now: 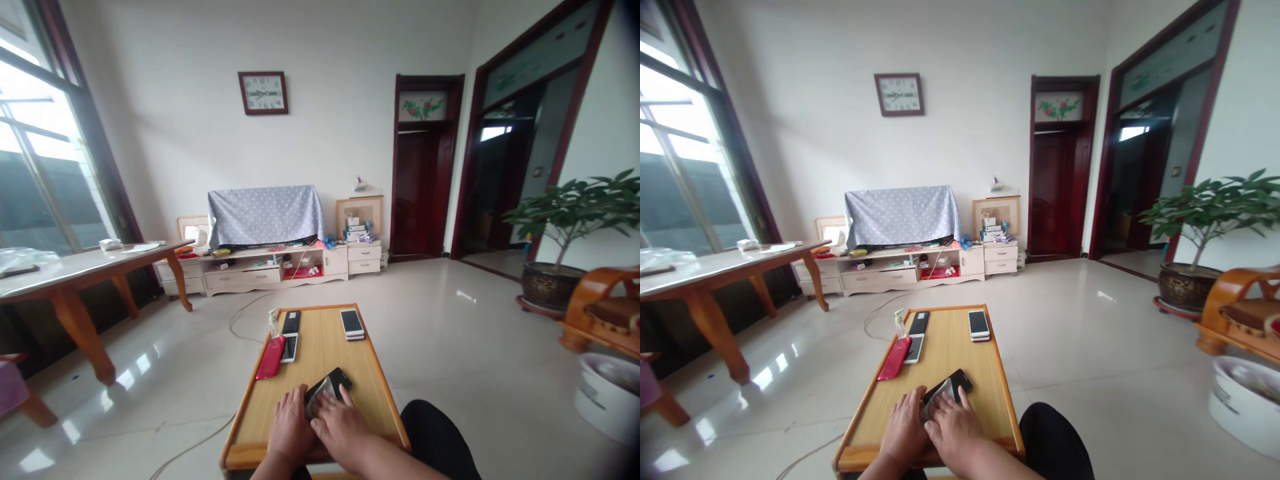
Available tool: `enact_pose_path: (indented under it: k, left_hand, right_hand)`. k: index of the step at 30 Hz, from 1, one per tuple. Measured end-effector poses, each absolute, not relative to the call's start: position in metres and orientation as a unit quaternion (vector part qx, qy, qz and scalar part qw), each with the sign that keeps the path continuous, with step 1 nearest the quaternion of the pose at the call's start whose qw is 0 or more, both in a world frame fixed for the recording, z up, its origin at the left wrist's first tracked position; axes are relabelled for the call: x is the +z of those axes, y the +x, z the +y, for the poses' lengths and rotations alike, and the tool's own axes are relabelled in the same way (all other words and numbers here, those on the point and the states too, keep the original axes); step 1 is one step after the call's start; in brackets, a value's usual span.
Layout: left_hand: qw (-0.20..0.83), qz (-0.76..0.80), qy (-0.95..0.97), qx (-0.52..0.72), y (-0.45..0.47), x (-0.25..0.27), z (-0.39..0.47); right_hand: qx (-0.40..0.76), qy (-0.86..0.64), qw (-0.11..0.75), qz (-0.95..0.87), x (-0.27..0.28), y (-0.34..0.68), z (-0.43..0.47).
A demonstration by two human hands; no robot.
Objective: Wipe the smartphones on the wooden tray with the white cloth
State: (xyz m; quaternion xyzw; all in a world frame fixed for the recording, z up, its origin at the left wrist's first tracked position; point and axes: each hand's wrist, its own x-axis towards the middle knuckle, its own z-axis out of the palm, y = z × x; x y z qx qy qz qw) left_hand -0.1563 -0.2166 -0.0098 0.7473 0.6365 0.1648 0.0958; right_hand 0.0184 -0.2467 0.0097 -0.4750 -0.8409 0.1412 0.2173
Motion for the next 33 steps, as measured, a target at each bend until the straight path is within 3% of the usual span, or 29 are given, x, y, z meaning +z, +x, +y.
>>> enact_pose_path:
  k: [15,23,33]
  left_hand:
    - [0.100,0.624,0.748,0.202,-0.160,0.006,-0.231]
    - [0.105,0.634,0.745,0.181,-0.161,0.014,-0.235]
    - [0.106,0.634,0.745,0.176,-0.161,0.015,-0.235]
  right_hand:
    - [0.088,-0.602,0.129,-0.783,0.002,0.034,-0.224]
    - [0.142,-0.527,0.141,-0.826,0.000,-0.005,-0.250]
    - [0.066,-0.638,0.118,-0.758,-0.012,0.039,-0.220]
